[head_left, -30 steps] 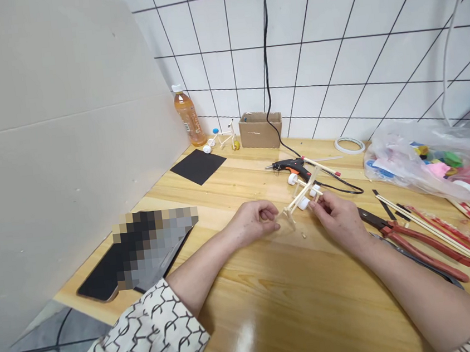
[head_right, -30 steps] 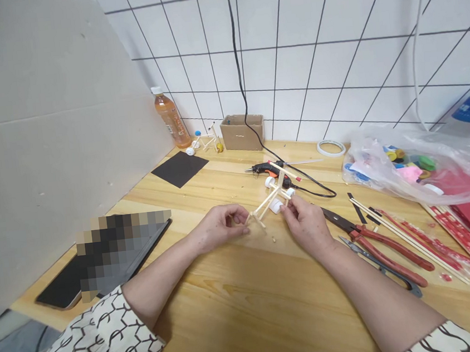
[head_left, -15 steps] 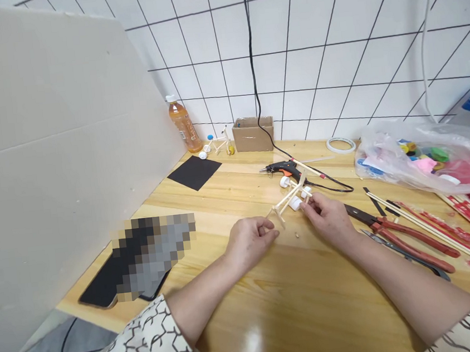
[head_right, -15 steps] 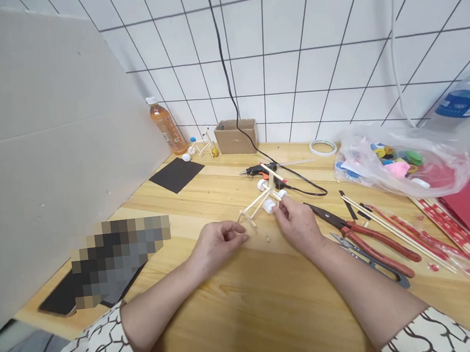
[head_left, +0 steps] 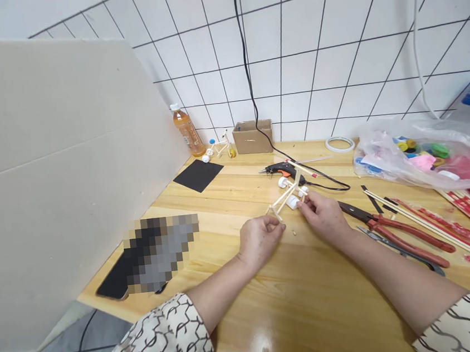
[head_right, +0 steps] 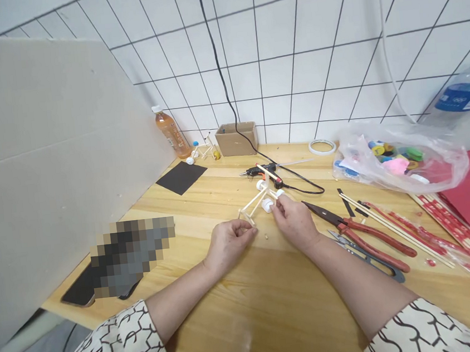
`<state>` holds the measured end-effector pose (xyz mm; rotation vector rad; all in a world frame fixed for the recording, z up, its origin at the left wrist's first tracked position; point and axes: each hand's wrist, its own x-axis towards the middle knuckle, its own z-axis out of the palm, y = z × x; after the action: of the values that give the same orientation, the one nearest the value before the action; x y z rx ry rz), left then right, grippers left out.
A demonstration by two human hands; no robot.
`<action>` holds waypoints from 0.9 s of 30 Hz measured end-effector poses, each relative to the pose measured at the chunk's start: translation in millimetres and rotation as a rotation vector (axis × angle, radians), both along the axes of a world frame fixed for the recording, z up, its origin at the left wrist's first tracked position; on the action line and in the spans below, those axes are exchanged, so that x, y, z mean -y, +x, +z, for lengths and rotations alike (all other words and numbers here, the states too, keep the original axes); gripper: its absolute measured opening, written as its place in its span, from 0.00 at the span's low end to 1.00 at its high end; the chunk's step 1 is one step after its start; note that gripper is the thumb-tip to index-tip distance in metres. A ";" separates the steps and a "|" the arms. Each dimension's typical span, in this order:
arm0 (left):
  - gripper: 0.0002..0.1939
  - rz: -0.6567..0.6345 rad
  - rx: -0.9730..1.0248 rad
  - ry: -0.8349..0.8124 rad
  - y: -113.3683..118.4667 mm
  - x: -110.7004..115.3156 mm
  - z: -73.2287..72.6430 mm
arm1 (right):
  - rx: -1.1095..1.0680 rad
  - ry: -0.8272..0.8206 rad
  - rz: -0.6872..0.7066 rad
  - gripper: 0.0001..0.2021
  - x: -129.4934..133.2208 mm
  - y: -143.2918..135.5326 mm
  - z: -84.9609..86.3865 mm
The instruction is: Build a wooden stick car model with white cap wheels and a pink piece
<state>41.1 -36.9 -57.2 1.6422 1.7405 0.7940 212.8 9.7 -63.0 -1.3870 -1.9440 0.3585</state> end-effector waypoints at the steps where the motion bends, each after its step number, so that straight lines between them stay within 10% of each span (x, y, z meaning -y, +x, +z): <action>1: 0.12 0.001 0.005 0.000 0.5 0.0 -0.2 | -0.001 -0.001 0.000 0.10 0.0 -0.2 0.2; 27: 0.09 -0.060 -0.080 0.019 -3.3 1.9 3.1 | 0.029 0.007 -0.014 0.10 -3.1 2.9 0.8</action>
<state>37.8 -38.7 -54.1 1.7521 1.7344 0.7277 215.7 12.7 -62.2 -1.4086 -1.9563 0.3265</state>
